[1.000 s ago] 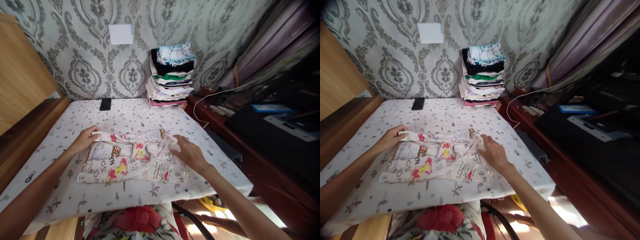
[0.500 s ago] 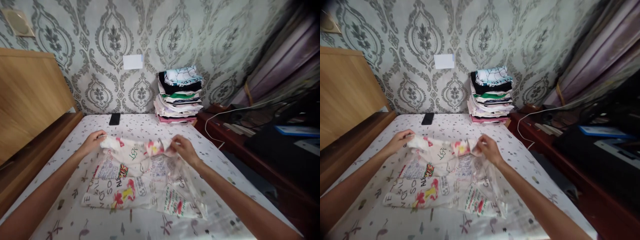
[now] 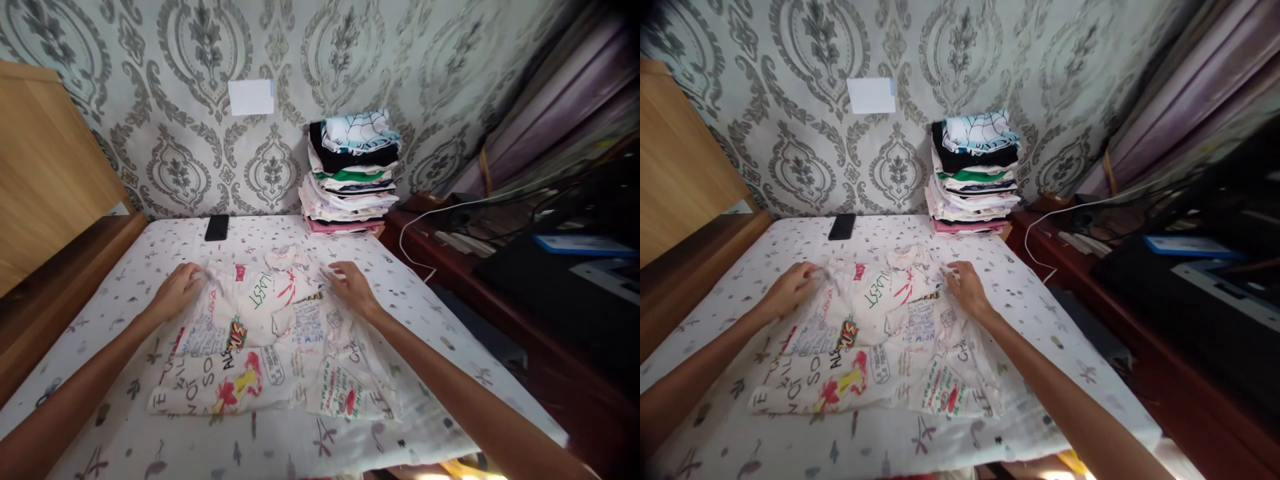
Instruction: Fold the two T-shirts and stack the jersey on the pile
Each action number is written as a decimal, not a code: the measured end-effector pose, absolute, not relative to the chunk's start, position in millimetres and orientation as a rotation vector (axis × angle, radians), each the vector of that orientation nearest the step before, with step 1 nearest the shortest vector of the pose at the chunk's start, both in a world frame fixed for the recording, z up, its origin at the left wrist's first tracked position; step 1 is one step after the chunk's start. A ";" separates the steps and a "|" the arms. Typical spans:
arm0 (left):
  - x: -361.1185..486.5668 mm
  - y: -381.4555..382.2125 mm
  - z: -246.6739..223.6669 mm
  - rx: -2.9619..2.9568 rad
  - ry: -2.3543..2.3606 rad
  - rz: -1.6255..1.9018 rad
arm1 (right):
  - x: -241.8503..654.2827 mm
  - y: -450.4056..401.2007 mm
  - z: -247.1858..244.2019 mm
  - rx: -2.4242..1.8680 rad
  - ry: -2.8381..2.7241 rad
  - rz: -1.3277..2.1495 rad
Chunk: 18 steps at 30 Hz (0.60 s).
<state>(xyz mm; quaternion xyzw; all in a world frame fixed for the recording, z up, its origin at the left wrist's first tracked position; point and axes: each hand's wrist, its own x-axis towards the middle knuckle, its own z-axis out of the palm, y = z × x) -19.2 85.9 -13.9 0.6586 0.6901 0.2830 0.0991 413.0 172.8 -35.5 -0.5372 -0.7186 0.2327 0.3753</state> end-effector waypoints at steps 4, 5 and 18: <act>-14.1 16.7 -0.5 2.042 1.963 0.537 | 452.3 101.6 -36.1 -1.550 -2.014 0.423; -11.4 1.8 3.9 2.052 1.888 0.452 | 458.6 83.1 -36.4 -1.595 -2.027 0.395; 7.4 -39.4 19.6 2.169 1.510 0.118 | 455.7 -27.9 -34.4 -1.370 -2.353 0.215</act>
